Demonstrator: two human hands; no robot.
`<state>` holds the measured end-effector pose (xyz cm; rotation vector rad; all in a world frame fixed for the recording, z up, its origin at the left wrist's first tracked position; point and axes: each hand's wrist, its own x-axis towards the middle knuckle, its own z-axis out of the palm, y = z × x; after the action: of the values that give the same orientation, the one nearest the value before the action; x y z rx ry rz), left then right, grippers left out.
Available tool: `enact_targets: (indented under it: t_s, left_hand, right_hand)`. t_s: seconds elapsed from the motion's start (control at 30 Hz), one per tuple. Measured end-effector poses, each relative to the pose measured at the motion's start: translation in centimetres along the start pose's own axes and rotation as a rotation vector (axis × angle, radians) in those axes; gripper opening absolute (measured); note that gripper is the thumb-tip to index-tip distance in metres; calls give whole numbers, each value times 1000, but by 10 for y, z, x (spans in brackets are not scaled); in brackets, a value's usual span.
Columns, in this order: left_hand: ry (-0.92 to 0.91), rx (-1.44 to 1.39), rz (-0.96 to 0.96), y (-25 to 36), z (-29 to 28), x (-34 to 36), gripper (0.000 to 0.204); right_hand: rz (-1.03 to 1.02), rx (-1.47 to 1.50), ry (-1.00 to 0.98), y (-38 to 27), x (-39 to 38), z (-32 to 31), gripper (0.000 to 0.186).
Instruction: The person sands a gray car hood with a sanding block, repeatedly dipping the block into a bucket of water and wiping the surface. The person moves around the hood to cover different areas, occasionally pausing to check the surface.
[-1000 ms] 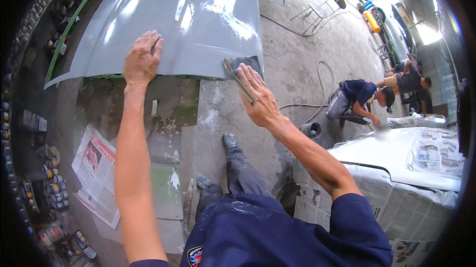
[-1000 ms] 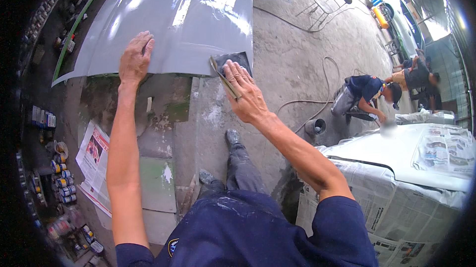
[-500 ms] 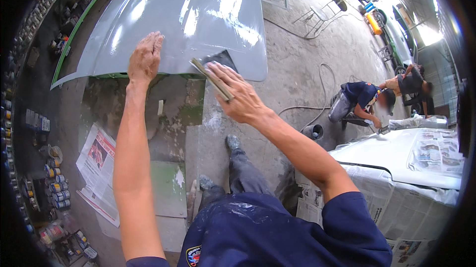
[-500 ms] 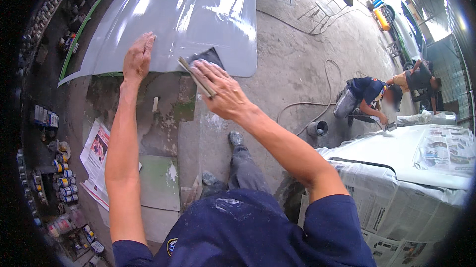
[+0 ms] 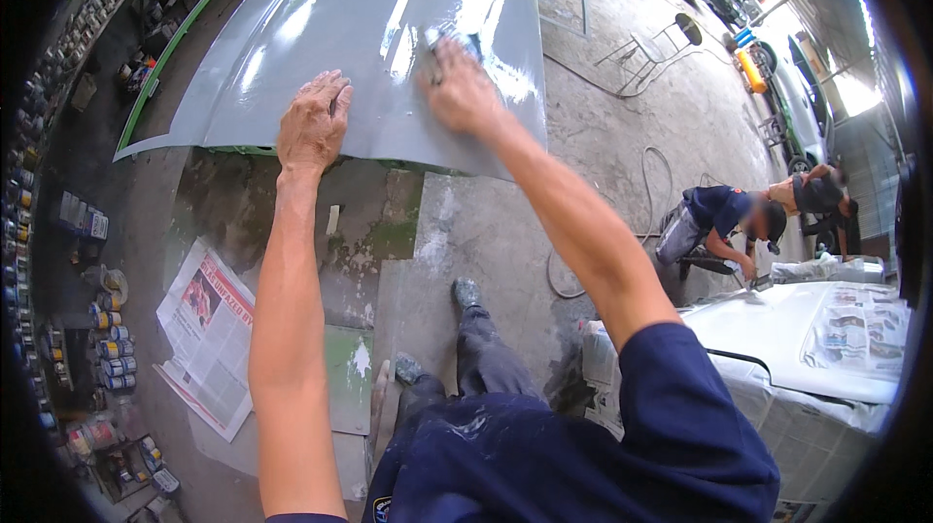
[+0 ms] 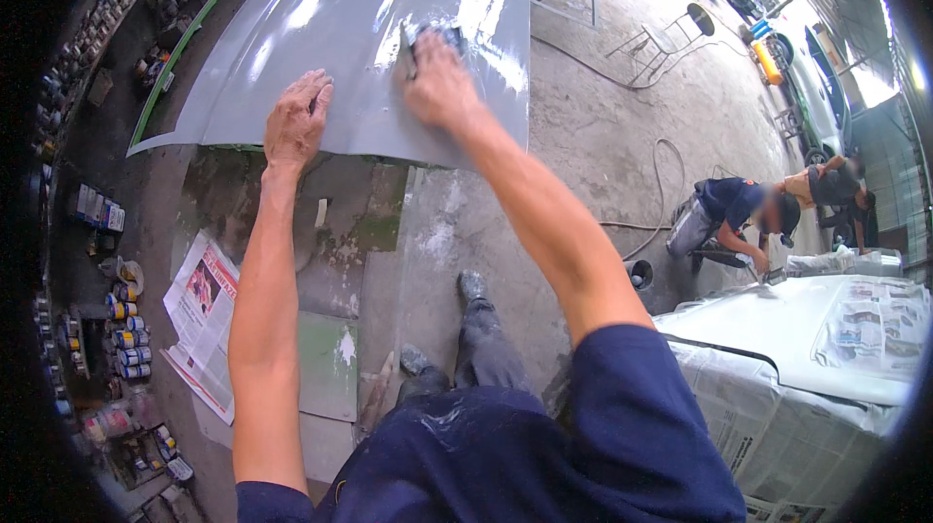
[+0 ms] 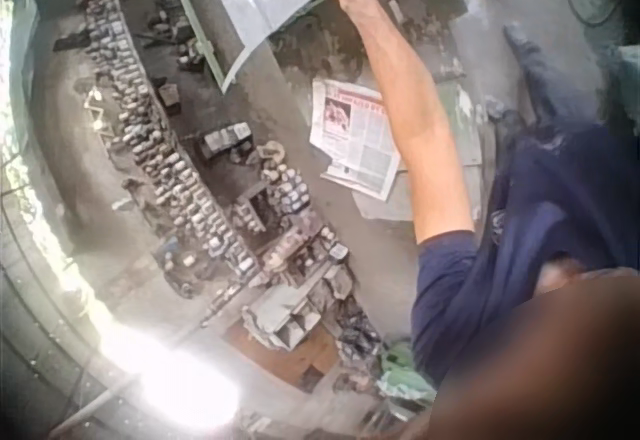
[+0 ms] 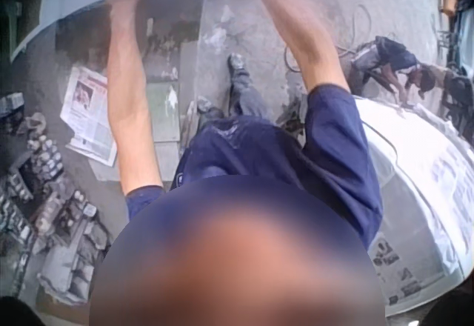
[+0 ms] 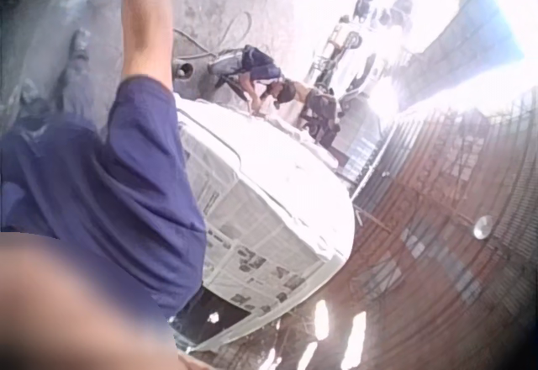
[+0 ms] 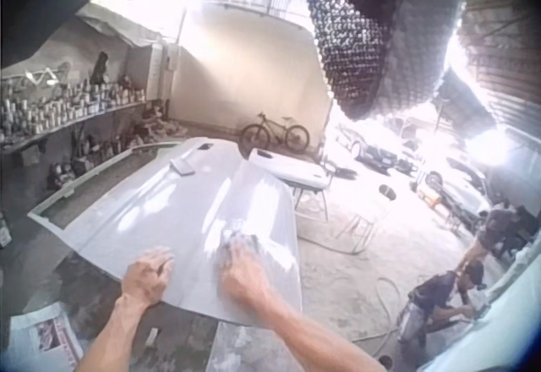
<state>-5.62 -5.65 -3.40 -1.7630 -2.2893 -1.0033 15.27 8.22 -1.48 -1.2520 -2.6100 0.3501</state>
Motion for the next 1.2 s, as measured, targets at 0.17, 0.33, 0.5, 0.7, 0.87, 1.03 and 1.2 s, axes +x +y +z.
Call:
enact_targets:
  t_s: [0.17, 0.33, 0.5, 0.7, 0.87, 1.03, 1.2]
  left_hand:
    - [-16, 59, 80, -2, 3, 1, 41]
    - [-8, -7, 81, -8, 4, 0, 42]
    - [1, 15, 61, -1, 5, 1, 36]
    - [4, 1, 30, 4, -5, 6, 32]
    - [5, 5, 31, 2, 0, 3, 35]
    - [-45, -102, -44, -5, 0, 10, 42]
    - [-94, -286, -149, -4, 2, 22, 48]
  right_hand:
    - [-331, -65, -154, -28, -123, 17, 80]
    - [-411, -157, -242, 27, -52, -7, 74]
    - [-48, -99, -149, 102, 126, -18, 71]
    - [-19, -50, -21, 113, 171, -12, 74]
    - [-124, -45, -78, 53, 77, -10, 76]
    - [-317, -1, -188, -3, -51, -8, 76]
    - [-559, -82, -120, -13, -133, -12, 67]
